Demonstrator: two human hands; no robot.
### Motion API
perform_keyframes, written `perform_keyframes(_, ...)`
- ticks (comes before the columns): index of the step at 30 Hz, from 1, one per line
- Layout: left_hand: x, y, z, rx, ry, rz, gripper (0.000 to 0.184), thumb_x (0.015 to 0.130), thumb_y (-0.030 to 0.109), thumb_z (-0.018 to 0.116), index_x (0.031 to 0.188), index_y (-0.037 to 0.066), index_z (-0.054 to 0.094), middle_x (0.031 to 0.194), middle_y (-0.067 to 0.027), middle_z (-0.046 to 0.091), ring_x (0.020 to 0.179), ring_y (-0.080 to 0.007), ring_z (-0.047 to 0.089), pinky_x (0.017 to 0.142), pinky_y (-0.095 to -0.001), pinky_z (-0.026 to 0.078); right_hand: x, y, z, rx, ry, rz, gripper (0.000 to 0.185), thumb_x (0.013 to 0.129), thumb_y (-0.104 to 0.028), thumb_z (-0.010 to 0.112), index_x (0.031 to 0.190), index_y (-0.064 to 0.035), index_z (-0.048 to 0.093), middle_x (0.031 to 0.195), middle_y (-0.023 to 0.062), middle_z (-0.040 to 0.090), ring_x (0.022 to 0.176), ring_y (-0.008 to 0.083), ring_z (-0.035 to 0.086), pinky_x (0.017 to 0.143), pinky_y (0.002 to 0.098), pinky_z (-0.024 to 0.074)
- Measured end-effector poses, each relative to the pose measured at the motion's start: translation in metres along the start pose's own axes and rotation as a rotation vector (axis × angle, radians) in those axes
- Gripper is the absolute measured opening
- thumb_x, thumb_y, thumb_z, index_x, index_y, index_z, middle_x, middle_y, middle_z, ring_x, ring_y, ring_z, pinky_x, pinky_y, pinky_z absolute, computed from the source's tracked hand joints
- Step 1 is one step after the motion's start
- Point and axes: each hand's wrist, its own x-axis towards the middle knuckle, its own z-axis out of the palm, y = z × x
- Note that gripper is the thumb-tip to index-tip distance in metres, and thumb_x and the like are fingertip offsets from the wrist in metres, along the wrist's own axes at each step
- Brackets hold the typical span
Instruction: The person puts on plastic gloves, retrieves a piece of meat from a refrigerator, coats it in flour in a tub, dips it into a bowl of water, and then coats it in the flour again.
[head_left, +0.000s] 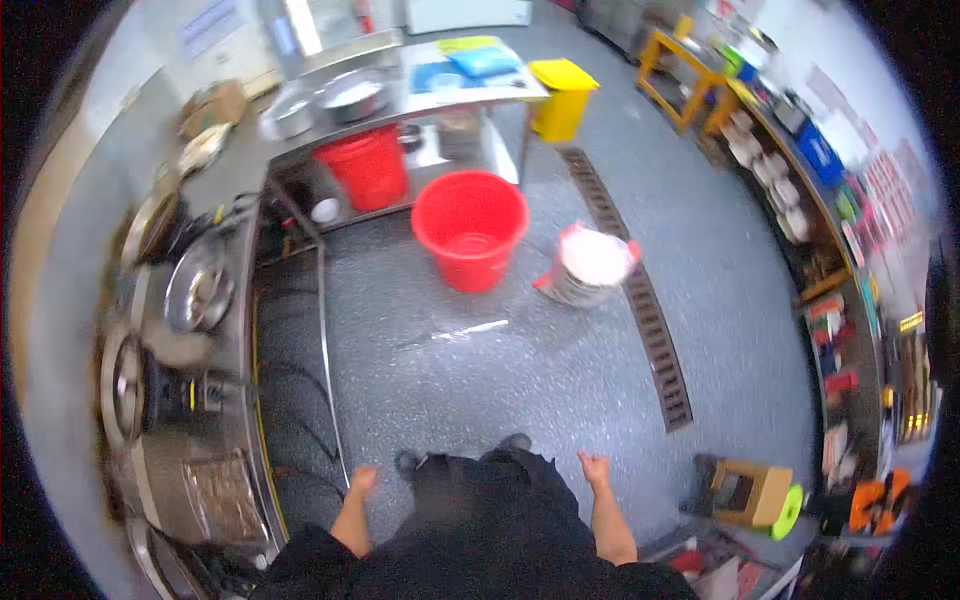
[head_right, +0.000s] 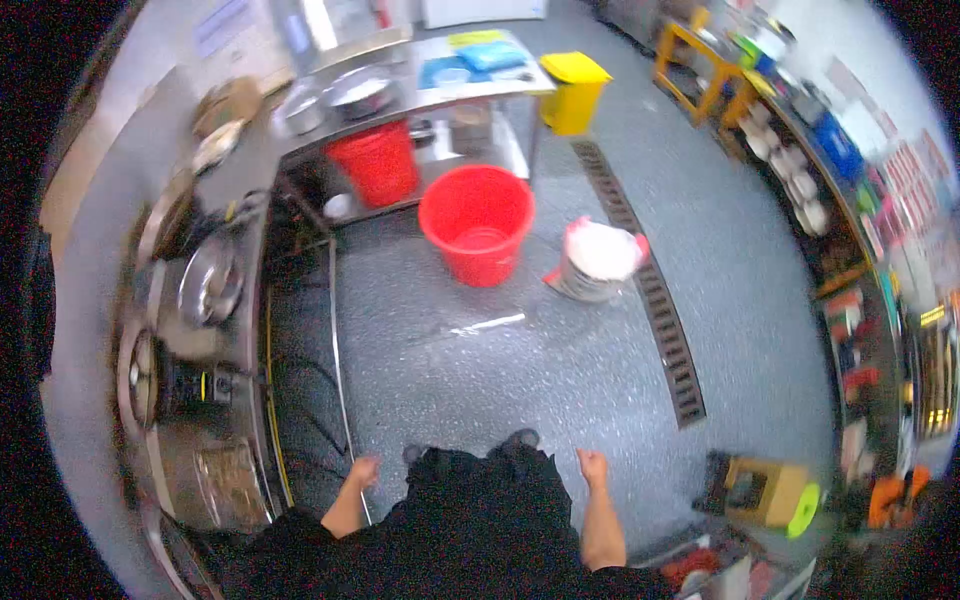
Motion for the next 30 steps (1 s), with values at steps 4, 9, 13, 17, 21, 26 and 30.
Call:
perform_keyframes(4,0.041,0.174,0.120,0.242,-0.072,0.526,0.031,0.080,0.030,0.058,0.092,0.001,0.062,0.075,-0.0124,0.063,0.069,-0.0214,0.060,0.063,-0.0345,0.046,0.003,0.004,-0.031,0.250,-0.058,0.139,0.039,0.070,-0.021,0.067,0.103,-0.0033,0.056,0.066,0.0110,0.060,0.057,0.0167,0.056,0.054,0.0332,0.0446)
perform_keyframes(9,-0.032,0.333,0.280,0.345,-0.412,0.406,0.026,0.084,0.022,0.054,0.100,0.001,0.056,0.069,-0.0044,0.058,0.059,-0.0122,0.053,0.057,-0.0261,0.044,0.119,0.015,-0.099,0.428,-0.163,0.103,0.030,0.079,-0.018,0.057,0.105,-0.0032,0.056,0.075,0.0093,0.061,0.064,0.0170,0.058,0.058,0.0307,0.0468)
perform_keyframes(13,0.045,0.333,0.342,0.970,-0.728,0.265,0.033,0.081,0.028,0.055,0.108,0.011,0.058,0.099,-0.0135,0.060,0.088,-0.0224,0.057,0.079,-0.0377,0.045,0.229,-0.025,-0.256,0.587,-0.124,0.125,0.024,0.082,-0.017,0.054,0.101,-0.0023,0.058,0.081,0.0070,0.062,0.068,0.0141,0.058,0.057,0.0266,0.0476)
perform_keyframes(17,0.139,0.350,0.386,1.085,-0.690,0.271,0.036,0.078,0.031,0.054,0.110,0.015,0.058,0.111,-0.0152,0.055,0.103,-0.0305,0.053,0.089,-0.0453,0.039,0.348,0.039,-0.379,0.664,0.205,0.127,0.020,0.083,-0.012,0.053,0.099,-0.0013,0.058,0.081,0.0066,0.062,0.069,0.0122,0.058,0.059,0.0240,0.0468)
perform_keyframes(21,0.142,0.504,0.481,1.256,-0.709,0.325,0.028,0.077,0.031,0.055,0.090,0.009,0.065,0.081,-0.0150,0.065,0.078,-0.0317,0.062,0.070,-0.0464,0.046,0.397,0.127,-0.458,0.624,0.421,0.283,0.027,0.085,-0.026,0.055,0.069,-0.0036,0.057,0.053,0.0033,0.054,0.045,0.0103,0.050,0.039,0.0254,0.0381)
perform_keyframes(26,0.214,0.733,0.700,1.264,-0.540,0.964,0.044,0.077,0.042,0.045,0.080,0.002,0.065,0.085,-0.0201,0.062,0.082,-0.0376,0.059,0.075,-0.0444,0.045,0.423,0.229,-0.429,0.132,0.236,0.276,0.019,0.081,-0.023,0.055,0.075,-0.0046,0.058,0.060,0.0094,0.056,0.051,0.0221,0.054,0.047,0.0370,0.0421)
perform_keyframes(30,0.119,0.985,0.871,0.932,-0.363,1.093,0.043,0.077,0.042,0.051,0.092,0.003,0.061,0.092,-0.0175,0.062,0.090,-0.0360,0.057,0.078,-0.0430,0.045,0.473,0.199,-0.427,-0.498,-0.041,0.058,0.018,0.078,-0.022,0.053,0.079,-0.0050,0.059,0.071,0.0138,0.059,0.065,0.0300,0.057,0.059,0.0444,0.0439)
